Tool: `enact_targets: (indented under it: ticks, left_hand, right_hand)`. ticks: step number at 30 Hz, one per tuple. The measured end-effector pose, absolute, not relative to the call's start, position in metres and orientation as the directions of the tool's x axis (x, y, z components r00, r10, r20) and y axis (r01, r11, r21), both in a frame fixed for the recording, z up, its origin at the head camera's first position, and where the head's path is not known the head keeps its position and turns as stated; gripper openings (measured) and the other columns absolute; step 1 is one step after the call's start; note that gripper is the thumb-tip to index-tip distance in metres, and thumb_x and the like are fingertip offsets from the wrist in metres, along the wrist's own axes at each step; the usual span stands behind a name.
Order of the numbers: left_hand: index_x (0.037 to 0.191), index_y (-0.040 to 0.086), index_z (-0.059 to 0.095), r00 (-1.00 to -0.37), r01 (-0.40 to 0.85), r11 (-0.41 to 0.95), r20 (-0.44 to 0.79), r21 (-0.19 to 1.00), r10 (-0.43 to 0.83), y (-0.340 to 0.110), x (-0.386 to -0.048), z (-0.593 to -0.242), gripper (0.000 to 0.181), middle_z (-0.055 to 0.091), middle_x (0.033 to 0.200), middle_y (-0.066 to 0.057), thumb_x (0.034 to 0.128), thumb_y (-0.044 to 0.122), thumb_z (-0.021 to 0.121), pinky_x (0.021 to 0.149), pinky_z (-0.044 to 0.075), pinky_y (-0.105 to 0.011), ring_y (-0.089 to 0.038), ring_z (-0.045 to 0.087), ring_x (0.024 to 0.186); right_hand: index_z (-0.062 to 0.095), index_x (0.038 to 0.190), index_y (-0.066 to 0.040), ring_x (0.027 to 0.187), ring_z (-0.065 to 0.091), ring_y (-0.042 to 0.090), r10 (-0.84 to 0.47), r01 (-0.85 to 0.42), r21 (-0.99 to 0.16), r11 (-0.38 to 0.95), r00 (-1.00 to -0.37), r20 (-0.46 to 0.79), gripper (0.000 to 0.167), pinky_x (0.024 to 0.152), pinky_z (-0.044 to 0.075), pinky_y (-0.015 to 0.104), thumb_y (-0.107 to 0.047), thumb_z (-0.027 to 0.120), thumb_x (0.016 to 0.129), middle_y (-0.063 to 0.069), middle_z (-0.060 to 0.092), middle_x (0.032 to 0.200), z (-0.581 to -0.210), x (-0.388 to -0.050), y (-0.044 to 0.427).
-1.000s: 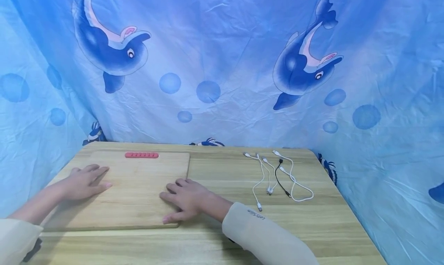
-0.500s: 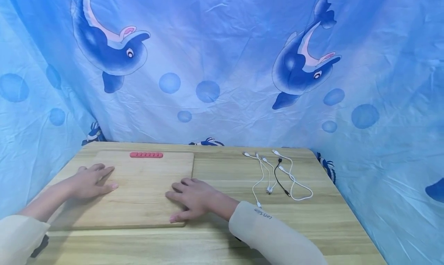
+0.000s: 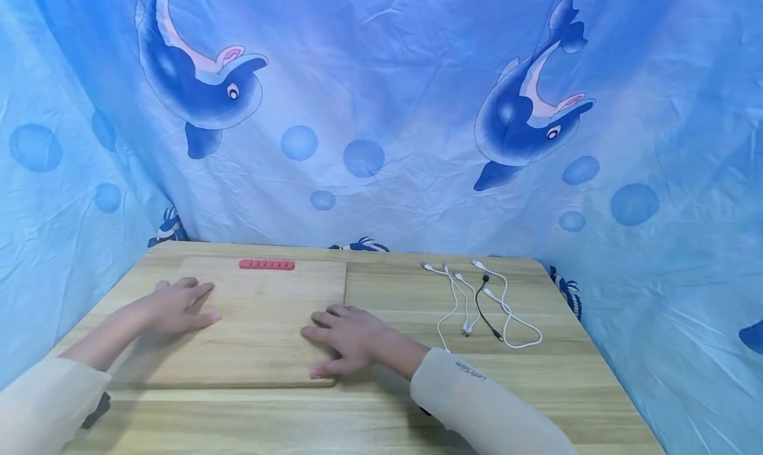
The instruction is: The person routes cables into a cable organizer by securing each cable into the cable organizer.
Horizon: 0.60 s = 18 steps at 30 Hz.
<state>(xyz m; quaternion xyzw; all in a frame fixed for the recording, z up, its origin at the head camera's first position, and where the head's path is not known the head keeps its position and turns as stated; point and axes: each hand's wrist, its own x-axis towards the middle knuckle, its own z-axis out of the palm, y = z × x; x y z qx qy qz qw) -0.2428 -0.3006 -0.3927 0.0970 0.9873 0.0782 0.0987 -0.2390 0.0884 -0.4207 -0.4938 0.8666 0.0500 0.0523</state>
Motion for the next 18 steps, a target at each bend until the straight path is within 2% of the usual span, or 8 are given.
enact_targets:
  ticks: [5,12,18]
  left_hand:
    - [0.148,-0.009,0.043,-0.957,0.187,0.967,-0.189,0.172,0.219,-0.291,-0.245,-0.390,0.096,0.035,0.146,-0.045,0.0911,0.066,0.064,0.095,0.037,-0.077,-0.069,0.035,0.123]
    - [0.144,-0.010,0.048,-0.949,0.269,0.952,-0.127,0.146,0.288,-0.278,-0.249,-0.392,0.092,0.043,0.140,-0.044,0.0913,0.063,0.065,0.097,0.037,-0.073,-0.065,0.044,0.117]
    - [0.148,-0.008,0.043,-0.955,0.221,0.963,-0.167,0.152,0.245,-0.271,-0.248,-0.394,0.095,0.039,0.142,-0.044,0.0911,0.066,0.064,0.084,0.044,-0.075,-0.064,0.042,0.114]
  right_hand:
    - [0.027,0.162,-0.033,0.151,0.030,0.030,-0.859,-0.866,0.020,0.500,-0.499,-0.114,0.081,0.121,0.029,0.048,-0.079,0.032,0.096,0.003,0.029,0.166,-0.420,-0.241,0.100]
    - [0.030,0.161,-0.032,0.151,0.029,0.030,-0.858,-0.863,0.006,0.505,-0.503,-0.108,0.079,0.120,0.030,0.050,-0.077,0.038,0.096,0.002,0.031,0.165,-0.419,-0.244,0.115]
    - [0.032,0.160,-0.031,0.149,0.032,0.028,-0.868,-0.872,0.016,0.489,-0.488,-0.094,0.078,0.118,0.033,0.049,-0.076,0.039,0.096,0.002,0.035,0.162,-0.421,-0.247,0.121]
